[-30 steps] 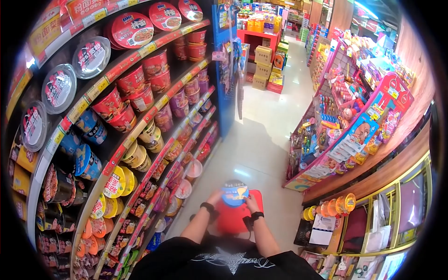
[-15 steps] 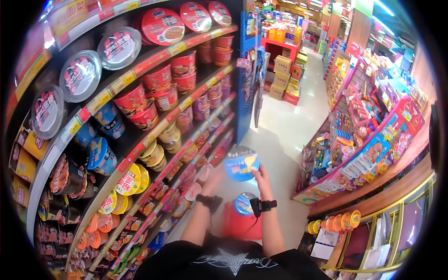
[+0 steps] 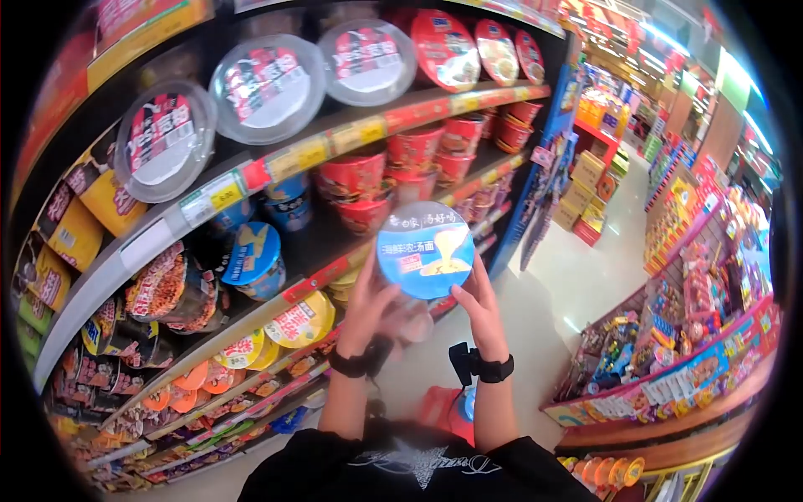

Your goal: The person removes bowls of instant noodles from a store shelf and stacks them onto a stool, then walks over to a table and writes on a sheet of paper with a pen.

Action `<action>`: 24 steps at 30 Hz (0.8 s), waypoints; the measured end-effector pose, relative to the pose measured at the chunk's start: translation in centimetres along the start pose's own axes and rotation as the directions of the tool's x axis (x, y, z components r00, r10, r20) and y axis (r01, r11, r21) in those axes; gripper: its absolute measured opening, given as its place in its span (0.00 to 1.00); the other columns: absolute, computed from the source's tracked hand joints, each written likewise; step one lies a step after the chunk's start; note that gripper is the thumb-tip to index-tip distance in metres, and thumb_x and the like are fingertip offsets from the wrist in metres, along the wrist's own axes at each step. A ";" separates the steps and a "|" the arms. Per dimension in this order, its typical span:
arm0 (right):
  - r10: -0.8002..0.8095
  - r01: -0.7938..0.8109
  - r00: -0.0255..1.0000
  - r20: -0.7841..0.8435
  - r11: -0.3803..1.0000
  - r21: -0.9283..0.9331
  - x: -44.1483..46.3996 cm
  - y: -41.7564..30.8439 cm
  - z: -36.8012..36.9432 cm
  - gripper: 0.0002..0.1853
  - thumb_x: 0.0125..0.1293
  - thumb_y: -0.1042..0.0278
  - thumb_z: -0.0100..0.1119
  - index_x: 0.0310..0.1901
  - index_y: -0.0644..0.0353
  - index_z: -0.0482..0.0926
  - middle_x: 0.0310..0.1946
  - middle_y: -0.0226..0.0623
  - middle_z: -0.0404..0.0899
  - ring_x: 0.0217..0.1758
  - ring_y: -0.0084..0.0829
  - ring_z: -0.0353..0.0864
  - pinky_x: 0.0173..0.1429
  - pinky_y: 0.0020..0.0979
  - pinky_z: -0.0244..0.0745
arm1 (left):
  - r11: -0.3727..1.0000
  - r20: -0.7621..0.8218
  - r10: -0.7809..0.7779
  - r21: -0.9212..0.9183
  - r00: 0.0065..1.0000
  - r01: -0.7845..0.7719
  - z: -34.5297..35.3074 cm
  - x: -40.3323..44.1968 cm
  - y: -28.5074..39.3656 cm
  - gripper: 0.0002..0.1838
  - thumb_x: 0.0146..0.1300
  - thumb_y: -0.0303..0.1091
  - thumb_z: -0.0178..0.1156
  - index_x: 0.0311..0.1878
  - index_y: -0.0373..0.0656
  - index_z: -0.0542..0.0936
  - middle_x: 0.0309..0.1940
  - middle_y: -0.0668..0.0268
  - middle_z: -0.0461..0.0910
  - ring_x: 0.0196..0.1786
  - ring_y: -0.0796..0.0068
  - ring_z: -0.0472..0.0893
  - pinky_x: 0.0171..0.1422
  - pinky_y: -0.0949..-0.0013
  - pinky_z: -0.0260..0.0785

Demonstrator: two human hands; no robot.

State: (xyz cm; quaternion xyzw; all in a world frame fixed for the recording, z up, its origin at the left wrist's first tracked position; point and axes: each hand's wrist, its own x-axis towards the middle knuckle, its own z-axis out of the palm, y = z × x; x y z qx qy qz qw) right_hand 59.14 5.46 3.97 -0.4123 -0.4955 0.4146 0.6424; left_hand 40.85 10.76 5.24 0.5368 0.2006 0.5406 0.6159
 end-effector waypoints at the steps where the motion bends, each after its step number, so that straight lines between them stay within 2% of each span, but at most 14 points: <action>1: -0.075 0.061 0.994 0.084 0.987 0.151 1.9 0.2 2.9 0.37 0.63 0.76 0.53 0.72 0.58 0.49 0.64 0.35 0.62 0.63 0.27 0.65 0.58 0.26 0.68 | 0.997 -0.049 0.064 0.053 0.997 -0.061 -2.1 0.4 1.2 0.39 0.59 0.23 0.54 0.73 0.41 0.50 0.70 0.61 0.56 0.70 0.69 0.59 0.72 0.66 0.50; 4: -0.073 0.038 0.978 0.197 0.984 0.174 4.5 0.8 6.1 0.37 0.63 0.77 0.52 0.72 0.59 0.47 0.66 0.36 0.59 0.65 0.28 0.63 0.63 0.29 0.63 | 0.972 -0.108 0.195 0.157 0.975 -0.177 -5.5 0.8 2.6 0.40 0.58 0.21 0.54 0.73 0.41 0.50 0.69 0.61 0.57 0.68 0.69 0.61 0.71 0.66 0.52; 5: -0.116 0.064 0.967 0.226 0.973 0.223 5.3 1.3 7.4 0.37 0.64 0.78 0.52 0.72 0.60 0.46 0.69 0.37 0.55 0.69 0.30 0.58 0.69 0.32 0.56 | 0.963 -0.128 0.228 0.177 0.965 -0.204 -6.4 0.9 3.3 0.39 0.58 0.19 0.54 0.73 0.41 0.51 0.68 0.60 0.58 0.68 0.68 0.62 0.71 0.66 0.54; 8: -0.120 0.037 0.947 0.297 0.962 0.270 7.2 2.9 10.4 0.38 0.64 0.79 0.51 0.72 0.61 0.46 0.70 0.38 0.53 0.72 0.31 0.53 0.72 0.34 0.49 | 0.943 -0.210 0.276 0.249 0.938 -0.221 -9.2 1.0 4.2 0.38 0.57 0.17 0.53 0.72 0.39 0.53 0.67 0.60 0.59 0.67 0.68 0.63 0.69 0.67 0.56; 10: -0.111 0.025 0.937 0.332 0.967 0.252 8.3 4.2 11.7 0.38 0.63 0.79 0.51 0.72 0.61 0.45 0.70 0.38 0.52 0.72 0.31 0.53 0.72 0.34 0.48 | 0.912 -0.235 0.330 0.330 0.914 -0.244 -10.9 1.1 4.5 0.37 0.57 0.17 0.52 0.71 0.39 0.54 0.66 0.61 0.61 0.67 0.68 0.63 0.69 0.67 0.57; 11: -0.127 0.047 0.930 0.345 0.972 0.229 8.9 4.8 12.3 0.38 0.64 0.79 0.50 0.73 0.60 0.44 0.71 0.37 0.52 0.72 0.31 0.52 0.72 0.34 0.48 | 0.888 -0.254 0.361 0.387 0.897 -0.248 -11.7 1.3 4.3 0.36 0.57 0.18 0.53 0.70 0.38 0.56 0.64 0.57 0.63 0.66 0.65 0.65 0.68 0.66 0.58; 12: -0.142 0.070 0.923 0.358 0.976 0.207 9.3 5.2 12.8 0.39 0.64 0.79 0.50 0.73 0.60 0.43 0.71 0.37 0.52 0.73 0.31 0.52 0.73 0.34 0.48 | 0.800 -0.235 0.393 0.564 0.889 -0.205 -12.2 1.3 4.5 0.36 0.56 0.19 0.54 0.70 0.38 0.56 0.63 0.55 0.64 0.66 0.62 0.65 0.67 0.64 0.58; 14: -0.118 0.045 0.926 0.359 0.977 0.207 10.0 5.7 13.6 0.38 0.64 0.79 0.49 0.73 0.59 0.43 0.71 0.37 0.51 0.73 0.30 0.51 0.73 0.33 0.47 | 0.535 -0.182 0.439 0.839 0.880 -0.093 -13.1 1.5 4.9 0.36 0.55 0.21 0.56 0.69 0.37 0.57 0.63 0.51 0.64 0.65 0.57 0.67 0.67 0.62 0.59; 15: -0.101 0.031 0.930 0.354 0.979 0.200 10.3 6.1 13.6 0.38 0.64 0.79 0.49 0.73 0.59 0.43 0.71 0.37 0.51 0.73 0.30 0.51 0.73 0.33 0.47 | 0.431 -0.165 0.468 0.900 0.868 -0.061 -13.2 1.6 4.5 0.38 0.52 0.25 0.59 0.68 0.36 0.58 0.62 0.46 0.64 0.64 0.50 0.65 0.68 0.57 0.56; 16: -0.084 0.017 0.934 0.346 0.981 0.191 10.6 6.4 13.5 0.38 0.64 0.79 0.49 0.73 0.59 0.43 0.71 0.37 0.51 0.73 0.30 0.51 0.73 0.33 0.47 | 0.239 -0.089 0.507 0.970 0.857 -0.040 -13.1 1.8 4.3 0.39 0.51 0.28 0.61 0.68 0.33 0.58 0.63 0.46 0.63 0.67 0.50 0.62 0.71 0.56 0.51; 20: -0.006 -0.046 0.949 0.315 0.986 0.158 11.3 7.6 12.7 0.37 0.65 0.79 0.48 0.73 0.59 0.43 0.70 0.37 0.52 0.72 0.30 0.53 0.72 0.33 0.48 | 0.123 -0.091 0.439 0.992 0.894 0.041 -12.0 2.2 4.5 0.42 0.48 0.35 0.66 0.66 0.32 0.60 0.61 0.45 0.63 0.65 0.48 0.60 0.72 0.50 0.47; 24: -0.095 0.054 0.953 0.288 0.987 0.148 11.7 9.4 12.9 0.37 0.65 0.78 0.50 0.73 0.57 0.44 0.69 0.38 0.55 0.71 0.30 0.56 0.71 0.34 0.51 | 0.064 -0.092 0.380 0.995 0.920 0.073 -11.4 2.5 4.5 0.44 0.45 0.39 0.70 0.66 0.35 0.61 0.60 0.44 0.63 0.66 0.47 0.60 0.72 0.47 0.45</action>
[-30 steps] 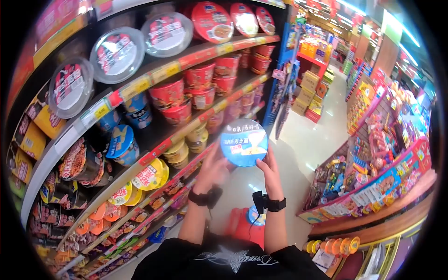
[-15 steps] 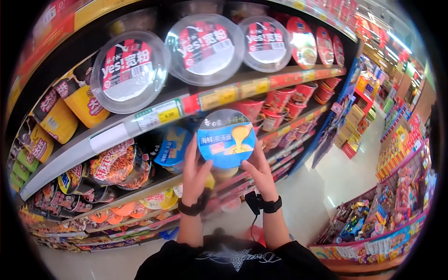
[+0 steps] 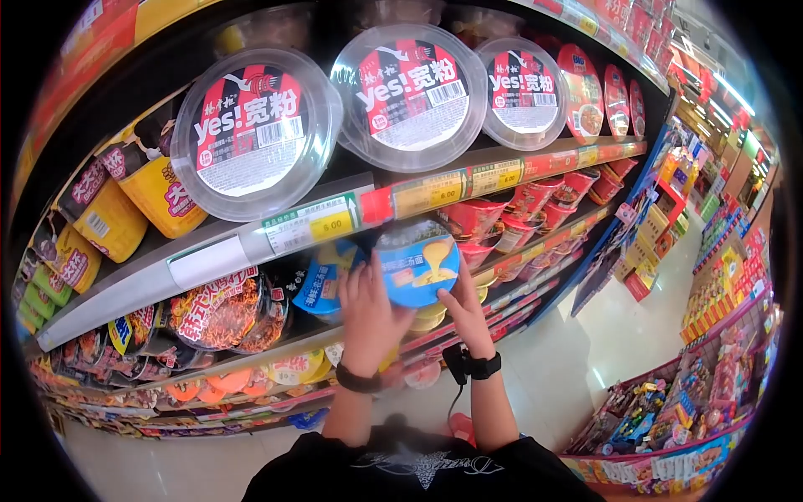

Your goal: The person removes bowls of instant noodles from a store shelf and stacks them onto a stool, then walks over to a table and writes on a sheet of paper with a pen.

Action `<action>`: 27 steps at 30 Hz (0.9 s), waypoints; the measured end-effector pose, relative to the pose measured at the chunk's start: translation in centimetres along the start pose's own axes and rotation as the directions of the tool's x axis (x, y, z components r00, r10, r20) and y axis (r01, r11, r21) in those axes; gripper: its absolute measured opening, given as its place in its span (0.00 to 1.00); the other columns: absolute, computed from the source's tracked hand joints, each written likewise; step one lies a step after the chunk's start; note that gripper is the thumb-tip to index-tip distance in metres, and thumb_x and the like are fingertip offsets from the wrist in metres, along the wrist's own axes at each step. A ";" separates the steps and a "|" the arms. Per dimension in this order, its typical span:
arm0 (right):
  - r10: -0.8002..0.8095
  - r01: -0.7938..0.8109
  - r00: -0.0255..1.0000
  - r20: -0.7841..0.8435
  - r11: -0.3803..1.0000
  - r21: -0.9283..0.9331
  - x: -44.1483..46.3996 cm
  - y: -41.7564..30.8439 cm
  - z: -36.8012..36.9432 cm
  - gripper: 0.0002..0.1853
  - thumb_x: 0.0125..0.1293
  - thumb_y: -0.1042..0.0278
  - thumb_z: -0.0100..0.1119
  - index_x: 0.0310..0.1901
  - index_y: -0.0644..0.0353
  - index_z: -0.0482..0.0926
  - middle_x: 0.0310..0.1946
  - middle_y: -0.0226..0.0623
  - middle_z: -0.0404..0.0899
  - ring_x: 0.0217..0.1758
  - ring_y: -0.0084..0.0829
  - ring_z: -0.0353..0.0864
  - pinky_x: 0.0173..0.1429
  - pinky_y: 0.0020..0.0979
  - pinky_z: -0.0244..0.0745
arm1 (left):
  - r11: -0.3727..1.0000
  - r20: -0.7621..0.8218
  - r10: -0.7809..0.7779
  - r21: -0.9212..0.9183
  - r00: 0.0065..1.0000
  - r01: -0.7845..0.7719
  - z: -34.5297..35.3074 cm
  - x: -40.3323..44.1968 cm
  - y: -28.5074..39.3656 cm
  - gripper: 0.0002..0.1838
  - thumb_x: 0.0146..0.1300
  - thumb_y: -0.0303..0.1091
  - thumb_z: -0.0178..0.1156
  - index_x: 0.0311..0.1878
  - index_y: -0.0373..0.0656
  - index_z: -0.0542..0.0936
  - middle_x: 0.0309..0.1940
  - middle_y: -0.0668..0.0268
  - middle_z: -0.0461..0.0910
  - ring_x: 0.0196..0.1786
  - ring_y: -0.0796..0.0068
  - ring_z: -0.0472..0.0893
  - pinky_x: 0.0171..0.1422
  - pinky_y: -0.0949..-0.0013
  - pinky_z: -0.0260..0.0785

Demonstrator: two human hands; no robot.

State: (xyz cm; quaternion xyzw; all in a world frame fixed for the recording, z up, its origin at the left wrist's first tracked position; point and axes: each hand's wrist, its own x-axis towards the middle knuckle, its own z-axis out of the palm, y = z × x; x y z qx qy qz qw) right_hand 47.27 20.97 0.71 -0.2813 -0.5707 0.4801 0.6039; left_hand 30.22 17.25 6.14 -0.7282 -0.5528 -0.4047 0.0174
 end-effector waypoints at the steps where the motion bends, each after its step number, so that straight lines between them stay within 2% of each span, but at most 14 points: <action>1: -0.011 0.012 1.000 -0.026 1.000 0.008 -0.1 0.2 0.3 0.38 0.64 0.78 0.51 0.73 0.57 0.45 0.69 0.38 0.55 0.71 0.30 0.56 0.71 0.34 0.52 | 0.998 -0.002 0.017 0.068 1.000 -0.017 0.2 -0.1 0.0 0.44 0.45 0.40 0.70 0.66 0.37 0.62 0.61 0.44 0.63 0.66 0.48 0.59 0.72 0.47 0.45; 2: -0.024 0.024 0.998 -0.051 1.000 0.016 -0.1 0.2 0.5 0.38 0.64 0.77 0.53 0.73 0.57 0.46 0.69 0.39 0.56 0.70 0.30 0.57 0.70 0.34 0.53 | 0.990 -0.004 0.035 0.137 0.999 -0.034 0.4 -0.3 -0.1 0.43 0.46 0.40 0.70 0.65 0.38 0.63 0.62 0.45 0.62 0.67 0.48 0.59 0.72 0.47 0.45; 3: -0.026 0.024 0.999 -0.018 0.994 -0.109 -0.1 -0.3 0.7 0.38 0.63 0.76 0.55 0.72 0.57 0.48 0.69 0.40 0.57 0.70 0.31 0.58 0.70 0.35 0.54 | 0.977 -0.006 0.053 0.205 0.999 -0.051 0.6 -0.3 -0.2 0.43 0.46 0.41 0.70 0.65 0.39 0.64 0.63 0.45 0.61 0.68 0.48 0.58 0.72 0.47 0.45; 5: -0.018 0.033 0.999 0.047 0.935 -0.354 -0.3 -1.7 1.0 0.38 0.61 0.75 0.58 0.71 0.57 0.52 0.68 0.43 0.58 0.69 0.34 0.60 0.69 0.35 0.56 | 0.973 -0.020 0.044 0.226 0.999 -0.038 0.6 -0.1 0.1 0.39 0.49 0.41 0.68 0.64 0.42 0.66 0.65 0.47 0.61 0.69 0.50 0.58 0.71 0.49 0.46; 8: -0.167 0.241 0.970 0.175 0.711 -0.661 0.6 -2.0 0.7 0.36 0.56 0.72 0.63 0.67 0.57 0.60 0.64 0.49 0.63 0.64 0.44 0.68 0.61 0.36 0.66 | 0.966 -0.010 0.039 0.256 0.999 -0.035 1.1 0.2 0.1 0.33 0.52 0.41 0.65 0.62 0.43 0.69 0.67 0.51 0.60 0.69 0.52 0.59 0.71 0.51 0.48; 11: -0.198 0.263 0.965 0.174 0.672 -0.693 1.3 -2.7 1.3 0.34 0.56 0.68 0.65 0.65 0.54 0.64 0.60 0.51 0.66 0.60 0.50 0.69 0.58 0.38 0.68 | 0.956 -0.016 0.032 0.292 0.999 -0.026 1.6 0.4 0.0 0.31 0.54 0.41 0.63 0.62 0.43 0.70 0.67 0.54 0.62 0.68 0.54 0.62 0.70 0.54 0.50; 14: -0.112 0.177 0.984 0.137 0.642 -0.746 1.8 -2.5 1.5 0.31 0.59 0.65 0.63 0.64 0.54 0.65 0.53 0.49 0.72 0.57 0.49 0.70 0.59 0.38 0.67 | 0.953 -0.035 0.026 0.302 0.999 -0.014 1.9 0.6 -0.2 0.30 0.55 0.41 0.63 0.61 0.44 0.70 0.65 0.55 0.65 0.66 0.55 0.64 0.69 0.55 0.52; 17: -0.079 0.149 0.989 0.126 0.550 -0.822 2.3 -2.7 1.3 0.30 0.58 0.63 0.63 0.63 0.51 0.67 0.45 0.47 0.74 0.48 0.48 0.74 0.51 0.39 0.70 | 0.953 -0.032 0.031 0.302 0.999 -0.020 1.8 1.0 -0.5 0.28 0.55 0.41 0.63 0.60 0.46 0.72 0.63 0.55 0.67 0.64 0.55 0.66 0.68 0.55 0.54; 20: -0.117 0.172 0.984 0.133 0.454 -0.874 2.7 -2.6 1.2 0.27 0.56 0.56 0.62 0.58 0.49 0.70 0.37 0.44 0.76 0.42 0.47 0.77 0.44 0.42 0.73 | 0.948 -0.039 0.051 0.315 0.998 -0.037 1.7 1.2 -0.9 0.25 0.55 0.42 0.63 0.57 0.49 0.74 0.61 0.57 0.70 0.62 0.55 0.68 0.66 0.55 0.55; 23: -0.131 0.174 0.983 0.129 0.446 -0.878 2.7 -2.8 1.5 0.27 0.56 0.54 0.62 0.58 0.49 0.70 0.36 0.44 0.77 0.41 0.47 0.78 0.42 0.41 0.74 | 0.943 -0.032 0.061 0.328 0.998 -0.047 1.3 1.4 -1.0 0.24 0.54 0.43 0.63 0.56 0.51 0.76 0.59 0.58 0.72 0.61 0.56 0.69 0.66 0.55 0.55; 27: -0.137 0.171 0.982 0.129 0.364 -0.916 2.7 -2.8 2.0 0.27 0.58 0.53 0.61 0.58 0.50 0.69 0.35 0.45 0.78 0.39 0.46 0.79 0.40 0.41 0.75 | 0.940 -0.031 0.073 0.337 0.997 -0.058 1.5 1.7 -1.9 0.23 0.54 0.44 0.63 0.55 0.55 0.77 0.59 0.61 0.73 0.60 0.58 0.70 0.66 0.55 0.56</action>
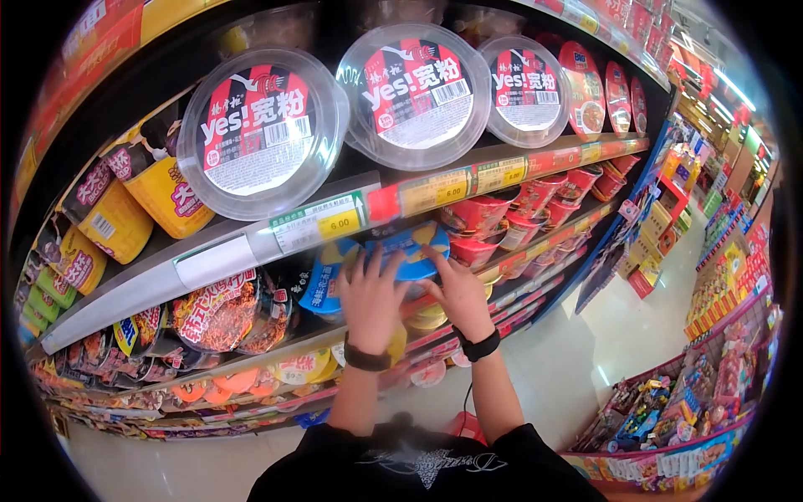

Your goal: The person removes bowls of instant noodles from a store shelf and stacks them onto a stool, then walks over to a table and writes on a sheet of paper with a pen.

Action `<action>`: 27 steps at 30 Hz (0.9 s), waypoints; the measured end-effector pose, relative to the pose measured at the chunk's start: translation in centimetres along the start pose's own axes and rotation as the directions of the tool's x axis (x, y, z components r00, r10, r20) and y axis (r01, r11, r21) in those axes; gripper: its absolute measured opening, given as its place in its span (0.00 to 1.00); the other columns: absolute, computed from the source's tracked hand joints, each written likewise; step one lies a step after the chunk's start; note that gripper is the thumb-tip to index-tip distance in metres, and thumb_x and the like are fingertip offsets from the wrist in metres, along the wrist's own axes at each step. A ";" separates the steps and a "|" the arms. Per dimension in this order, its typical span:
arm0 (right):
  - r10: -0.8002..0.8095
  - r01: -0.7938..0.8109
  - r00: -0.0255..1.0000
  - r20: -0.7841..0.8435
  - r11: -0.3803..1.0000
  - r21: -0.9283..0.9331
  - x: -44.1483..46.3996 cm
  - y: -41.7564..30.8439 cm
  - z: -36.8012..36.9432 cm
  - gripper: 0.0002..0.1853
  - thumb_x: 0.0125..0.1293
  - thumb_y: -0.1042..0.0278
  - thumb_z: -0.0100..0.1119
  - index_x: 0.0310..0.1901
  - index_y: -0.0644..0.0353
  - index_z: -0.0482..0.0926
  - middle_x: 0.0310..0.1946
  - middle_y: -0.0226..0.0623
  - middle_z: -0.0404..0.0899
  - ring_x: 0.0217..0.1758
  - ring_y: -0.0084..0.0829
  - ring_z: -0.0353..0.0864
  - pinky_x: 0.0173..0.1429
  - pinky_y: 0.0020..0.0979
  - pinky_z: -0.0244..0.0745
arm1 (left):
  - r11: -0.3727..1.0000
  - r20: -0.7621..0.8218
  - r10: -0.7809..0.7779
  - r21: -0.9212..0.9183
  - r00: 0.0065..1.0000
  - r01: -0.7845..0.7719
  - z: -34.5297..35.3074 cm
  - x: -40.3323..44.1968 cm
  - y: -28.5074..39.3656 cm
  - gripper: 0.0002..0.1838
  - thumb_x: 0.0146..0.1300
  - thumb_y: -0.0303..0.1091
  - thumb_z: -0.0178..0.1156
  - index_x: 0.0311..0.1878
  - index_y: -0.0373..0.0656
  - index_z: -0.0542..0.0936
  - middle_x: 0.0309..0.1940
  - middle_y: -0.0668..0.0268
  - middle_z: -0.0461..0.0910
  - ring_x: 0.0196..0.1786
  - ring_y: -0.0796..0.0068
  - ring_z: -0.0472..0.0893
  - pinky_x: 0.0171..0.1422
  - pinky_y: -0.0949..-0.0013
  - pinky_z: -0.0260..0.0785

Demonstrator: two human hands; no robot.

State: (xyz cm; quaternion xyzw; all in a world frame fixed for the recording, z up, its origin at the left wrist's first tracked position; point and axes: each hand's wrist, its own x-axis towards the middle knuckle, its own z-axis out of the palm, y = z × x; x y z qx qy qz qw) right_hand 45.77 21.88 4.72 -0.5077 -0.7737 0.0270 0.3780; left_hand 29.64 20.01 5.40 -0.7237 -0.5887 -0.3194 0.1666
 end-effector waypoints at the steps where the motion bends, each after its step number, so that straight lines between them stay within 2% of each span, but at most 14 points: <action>1: 0.005 -0.005 1.000 -0.009 1.000 -0.020 0.1 -0.3 0.2 0.27 0.58 0.53 0.60 0.59 0.51 0.69 0.35 0.45 0.78 0.38 0.46 0.79 0.39 0.40 0.75 | 1.000 0.005 0.006 -0.002 1.000 -0.006 -0.1 0.1 -0.2 0.23 0.54 0.44 0.63 0.55 0.55 0.77 0.59 0.62 0.73 0.60 0.58 0.70 0.66 0.55 0.56; 9: 0.028 -0.031 0.999 -0.030 0.996 -0.083 -0.5 -1.0 0.9 0.27 0.58 0.53 0.60 0.59 0.51 0.69 0.31 0.44 0.77 0.36 0.44 0.79 0.38 0.39 0.75 | 0.999 0.050 0.032 -0.006 0.998 -0.031 -0.5 0.2 -1.1 0.23 0.56 0.45 0.61 0.57 0.56 0.76 0.60 0.63 0.72 0.61 0.58 0.69 0.65 0.55 0.56; 15: 0.013 -0.015 1.000 0.013 0.981 0.196 0.0 1.3 0.7 0.26 0.58 0.56 0.61 0.58 0.50 0.70 0.35 0.44 0.77 0.41 0.46 0.78 0.44 0.41 0.73 | 0.999 -0.005 0.002 0.046 1.000 -0.002 0.1 0.1 0.2 0.22 0.57 0.46 0.61 0.55 0.54 0.77 0.59 0.61 0.73 0.60 0.56 0.70 0.66 0.54 0.55; 22: 0.041 -0.025 0.999 -0.029 0.898 0.439 -1.4 1.0 1.2 0.27 0.62 0.67 0.57 0.63 0.58 0.65 0.54 0.53 0.71 0.56 0.51 0.71 0.58 0.39 0.68 | 0.998 -0.026 -0.034 0.048 0.999 0.035 0.2 -0.4 1.3 0.23 0.56 0.44 0.62 0.56 0.52 0.76 0.59 0.60 0.72 0.62 0.55 0.68 0.70 0.51 0.50; 25: 0.030 0.009 0.995 -0.093 0.920 0.392 -3.5 0.2 -0.2 0.27 0.62 0.69 0.56 0.64 0.60 0.63 0.57 0.53 0.69 0.59 0.50 0.69 0.60 0.39 0.67 | 0.998 -0.016 -0.052 0.018 0.999 0.052 -0.1 -0.7 2.0 0.22 0.58 0.41 0.60 0.56 0.48 0.75 0.60 0.60 0.71 0.64 0.55 0.66 0.71 0.50 0.47; 26: 0.140 -0.128 0.990 0.007 0.882 0.453 -4.6 0.1 -0.9 0.28 0.62 0.70 0.56 0.64 0.61 0.62 0.58 0.53 0.68 0.61 0.49 0.68 0.61 0.38 0.66 | 0.998 -0.015 -0.066 0.005 0.998 0.066 0.0 -0.9 2.5 0.21 0.59 0.39 0.59 0.56 0.46 0.75 0.61 0.60 0.71 0.65 0.55 0.65 0.71 0.50 0.46; 27: 0.198 -0.196 0.979 0.046 0.857 0.477 -5.6 0.4 -1.5 0.27 0.62 0.70 0.55 0.64 0.61 0.63 0.58 0.53 0.69 0.61 0.49 0.69 0.61 0.38 0.66 | 0.997 -0.014 -0.078 -0.010 0.997 0.078 0.1 -1.0 3.2 0.21 0.60 0.38 0.58 0.56 0.44 0.75 0.61 0.60 0.70 0.66 0.55 0.64 0.71 0.49 0.46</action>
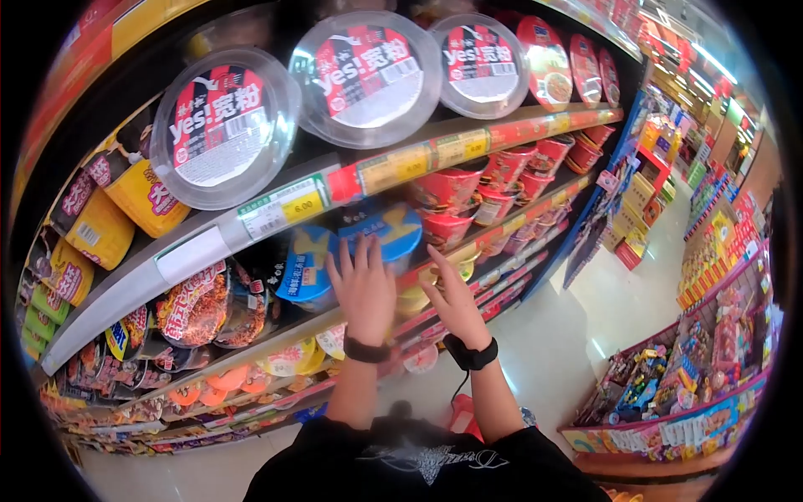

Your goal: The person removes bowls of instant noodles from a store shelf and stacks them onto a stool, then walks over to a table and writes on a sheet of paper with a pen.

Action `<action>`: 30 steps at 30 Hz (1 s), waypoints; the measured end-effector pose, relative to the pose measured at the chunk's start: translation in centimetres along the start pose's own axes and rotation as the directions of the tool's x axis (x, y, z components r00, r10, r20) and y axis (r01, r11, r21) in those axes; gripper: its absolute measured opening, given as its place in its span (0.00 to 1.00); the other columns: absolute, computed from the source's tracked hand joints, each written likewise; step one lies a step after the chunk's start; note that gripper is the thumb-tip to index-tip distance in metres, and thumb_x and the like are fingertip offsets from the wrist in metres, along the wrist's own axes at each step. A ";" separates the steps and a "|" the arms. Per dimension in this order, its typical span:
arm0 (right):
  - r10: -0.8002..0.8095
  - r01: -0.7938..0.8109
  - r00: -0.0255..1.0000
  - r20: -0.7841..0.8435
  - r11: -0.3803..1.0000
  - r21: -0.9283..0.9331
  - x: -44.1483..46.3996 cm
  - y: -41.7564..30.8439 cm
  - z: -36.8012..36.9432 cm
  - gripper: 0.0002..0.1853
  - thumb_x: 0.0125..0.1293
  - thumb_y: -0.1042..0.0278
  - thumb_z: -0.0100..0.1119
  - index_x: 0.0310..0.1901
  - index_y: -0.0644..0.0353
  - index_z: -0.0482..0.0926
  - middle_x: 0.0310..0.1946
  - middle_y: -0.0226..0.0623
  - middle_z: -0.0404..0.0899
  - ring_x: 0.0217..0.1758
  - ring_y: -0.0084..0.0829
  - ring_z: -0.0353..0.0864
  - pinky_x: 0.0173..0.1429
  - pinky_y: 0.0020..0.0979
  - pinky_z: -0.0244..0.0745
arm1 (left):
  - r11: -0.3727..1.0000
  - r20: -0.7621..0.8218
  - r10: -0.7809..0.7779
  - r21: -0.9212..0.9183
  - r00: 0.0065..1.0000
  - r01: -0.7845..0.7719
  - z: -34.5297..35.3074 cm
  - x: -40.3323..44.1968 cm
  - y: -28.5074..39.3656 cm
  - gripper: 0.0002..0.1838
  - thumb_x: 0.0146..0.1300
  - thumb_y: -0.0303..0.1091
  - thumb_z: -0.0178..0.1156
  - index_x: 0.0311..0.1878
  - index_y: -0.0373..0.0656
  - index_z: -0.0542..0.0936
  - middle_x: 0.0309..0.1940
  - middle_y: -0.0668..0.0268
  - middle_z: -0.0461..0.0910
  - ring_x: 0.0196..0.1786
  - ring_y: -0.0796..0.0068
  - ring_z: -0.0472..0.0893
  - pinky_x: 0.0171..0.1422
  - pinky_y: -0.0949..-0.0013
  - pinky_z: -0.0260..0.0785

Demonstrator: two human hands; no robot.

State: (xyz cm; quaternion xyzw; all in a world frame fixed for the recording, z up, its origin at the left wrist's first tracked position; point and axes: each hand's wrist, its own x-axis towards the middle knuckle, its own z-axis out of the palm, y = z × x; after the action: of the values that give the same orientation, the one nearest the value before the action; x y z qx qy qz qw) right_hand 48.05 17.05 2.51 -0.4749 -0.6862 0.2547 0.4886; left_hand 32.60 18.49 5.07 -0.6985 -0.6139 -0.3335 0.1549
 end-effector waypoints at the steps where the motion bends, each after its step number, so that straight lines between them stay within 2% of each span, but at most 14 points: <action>1: 0.071 -0.071 0.997 0.005 0.997 0.028 -1.0 0.2 -0.8 0.27 0.62 0.70 0.55 0.63 0.61 0.63 0.57 0.53 0.69 0.60 0.48 0.69 0.61 0.37 0.66 | 0.997 0.012 0.026 -0.077 1.000 -0.026 0.1 -0.4 1.0 0.20 0.60 0.37 0.57 0.56 0.43 0.75 0.61 0.59 0.69 0.67 0.54 0.63 0.72 0.48 0.45; 2: 0.143 -0.143 0.990 0.009 0.988 0.056 -2.1 0.5 -1.8 0.26 0.62 0.70 0.55 0.63 0.62 0.63 0.57 0.53 0.70 0.60 0.47 0.70 0.61 0.37 0.66 | 0.986 0.024 0.056 -0.156 0.998 -0.052 0.1 -1.0 2.2 0.20 0.61 0.36 0.56 0.56 0.42 0.74 0.62 0.58 0.68 0.68 0.52 0.61 0.72 0.47 0.45; 3: 0.065 -0.066 0.996 -0.060 0.998 -0.014 -3.4 2.1 -2.6 0.25 0.63 0.70 0.55 0.61 0.62 0.65 0.53 0.50 0.72 0.55 0.44 0.73 0.58 0.36 0.68 | 0.963 0.009 0.112 -0.249 0.994 -0.106 0.4 -1.6 3.6 0.20 0.61 0.36 0.56 0.56 0.42 0.74 0.62 0.57 0.68 0.68 0.50 0.60 0.72 0.47 0.46; 4: 0.082 -0.095 0.991 -0.103 0.986 -0.138 -4.6 3.5 -3.5 0.22 0.66 0.69 0.54 0.62 0.58 0.68 0.54 0.39 0.73 0.52 0.32 0.74 0.53 0.32 0.70 | 0.927 -0.007 0.166 -0.340 0.986 -0.158 0.8 -2.4 5.2 0.20 0.61 0.36 0.56 0.56 0.42 0.74 0.62 0.55 0.67 0.68 0.48 0.60 0.71 0.46 0.47; 5: 0.155 -0.165 0.979 -0.133 0.984 -0.067 -5.9 4.5 -4.6 0.21 0.66 0.68 0.54 0.60 0.58 0.70 0.53 0.39 0.74 0.53 0.32 0.75 0.53 0.31 0.71 | 0.887 0.029 0.215 -0.424 0.976 -0.183 1.3 -3.4 6.8 0.21 0.60 0.36 0.56 0.57 0.42 0.74 0.63 0.53 0.66 0.68 0.46 0.59 0.71 0.48 0.49; 6: 0.227 -0.229 0.960 -0.161 0.973 0.006 -7.1 4.8 -5.8 0.19 0.66 0.68 0.54 0.58 0.58 0.71 0.53 0.38 0.74 0.53 0.32 0.75 0.53 0.31 0.71 | 0.837 0.071 0.294 -0.501 0.953 -0.221 1.7 -4.2 8.1 0.22 0.60 0.36 0.56 0.58 0.42 0.73 0.64 0.53 0.66 0.68 0.47 0.60 0.71 0.49 0.50; 9: 0.339 -0.320 0.886 -0.317 0.941 0.110 -11.0 4.2 -9.2 0.17 0.65 0.66 0.54 0.54 0.60 0.74 0.49 0.44 0.76 0.50 0.40 0.75 0.55 0.35 0.69 | 0.697 0.163 0.400 -0.693 0.902 -0.184 3.7 -7.5 12.3 0.24 0.60 0.37 0.58 0.60 0.41 0.72 0.63 0.51 0.66 0.67 0.49 0.62 0.70 0.52 0.53; 14: 0.413 -0.477 0.770 -0.486 0.879 -0.008 -19.8 7.1 -14.6 0.17 0.64 0.63 0.56 0.54 0.59 0.74 0.49 0.44 0.76 0.50 0.40 0.75 0.54 0.36 0.70 | 0.529 0.322 0.508 -0.849 0.799 0.006 8.2 -14.2 17.7 0.26 0.59 0.39 0.60 0.59 0.38 0.71 0.61 0.49 0.68 0.65 0.50 0.65 0.68 0.55 0.58; 19: 0.486 -0.679 0.627 -0.609 0.724 -0.121 -28.8 8.7 -18.4 0.18 0.63 0.61 0.56 0.52 0.59 0.74 0.49 0.48 0.77 0.53 0.45 0.75 0.56 0.38 0.70 | 0.479 0.441 0.606 -0.867 0.662 0.139 10.2 -20.1 21.6 0.28 0.58 0.40 0.61 0.58 0.34 0.71 0.56 0.46 0.72 0.59 0.49 0.71 0.63 0.59 0.63; 20: 0.491 -0.716 0.604 -0.627 0.681 -0.157 -30.3 9.0 -18.9 0.19 0.63 0.60 0.56 0.52 0.60 0.74 0.49 0.49 0.77 0.53 0.46 0.75 0.56 0.39 0.70 | 0.514 0.502 0.613 -0.840 0.611 0.174 10.2 -21.1 22.2 0.28 0.58 0.41 0.60 0.58 0.33 0.71 0.56 0.46 0.72 0.59 0.49 0.71 0.63 0.59 0.63; 23: 0.639 -0.857 0.482 -0.599 0.487 -0.170 -35.1 10.9 -19.6 0.21 0.61 0.57 0.57 0.52 0.60 0.75 0.49 0.52 0.77 0.54 0.48 0.75 0.57 0.41 0.69 | 0.587 0.651 0.615 -0.755 0.445 0.293 10.7 -24.0 23.7 0.29 0.60 0.43 0.59 0.60 0.33 0.69 0.57 0.47 0.71 0.61 0.52 0.71 0.64 0.61 0.62; 26: 0.751 -0.920 0.337 -0.568 0.391 -0.029 -40.4 14.6 -18.1 0.23 0.60 0.55 0.58 0.53 0.60 0.74 0.49 0.54 0.76 0.54 0.50 0.75 0.57 0.42 0.69 | 0.576 0.725 0.630 -0.676 0.277 0.459 14.0 -28.3 24.0 0.33 0.61 0.46 0.58 0.63 0.32 0.66 0.60 0.46 0.69 0.64 0.56 0.69 0.67 0.63 0.60; 28: 0.815 -0.941 0.296 -0.498 0.339 -0.003 -44.0 18.2 -16.3 0.26 0.61 0.54 0.57 0.57 0.61 0.71 0.52 0.53 0.75 0.56 0.48 0.74 0.59 0.40 0.69 | 0.558 0.743 0.643 -0.620 0.185 0.551 16.5 -31.3 23.5 0.34 0.60 0.45 0.59 0.63 0.31 0.66 0.62 0.46 0.68 0.66 0.57 0.68 0.68 0.64 0.58; 30: 0.878 -0.957 0.247 -0.410 0.288 0.039 -46.4 19.4 -14.8 0.30 0.61 0.53 0.57 0.61 0.62 0.67 0.55 0.53 0.73 0.59 0.46 0.73 0.60 0.39 0.68 | 0.643 0.808 0.589 -0.454 -0.019 0.617 16.4 -31.7 23.5 0.35 0.59 0.44 0.59 0.64 0.30 0.64 0.63 0.45 0.66 0.67 0.58 0.65 0.69 0.64 0.56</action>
State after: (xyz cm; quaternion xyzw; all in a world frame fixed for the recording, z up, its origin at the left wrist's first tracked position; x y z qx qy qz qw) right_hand 72.66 -18.36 -27.37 -0.8734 -0.1983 0.3248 0.3038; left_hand 58.98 0.12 -23.16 -0.6858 -0.3214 0.0510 -0.6510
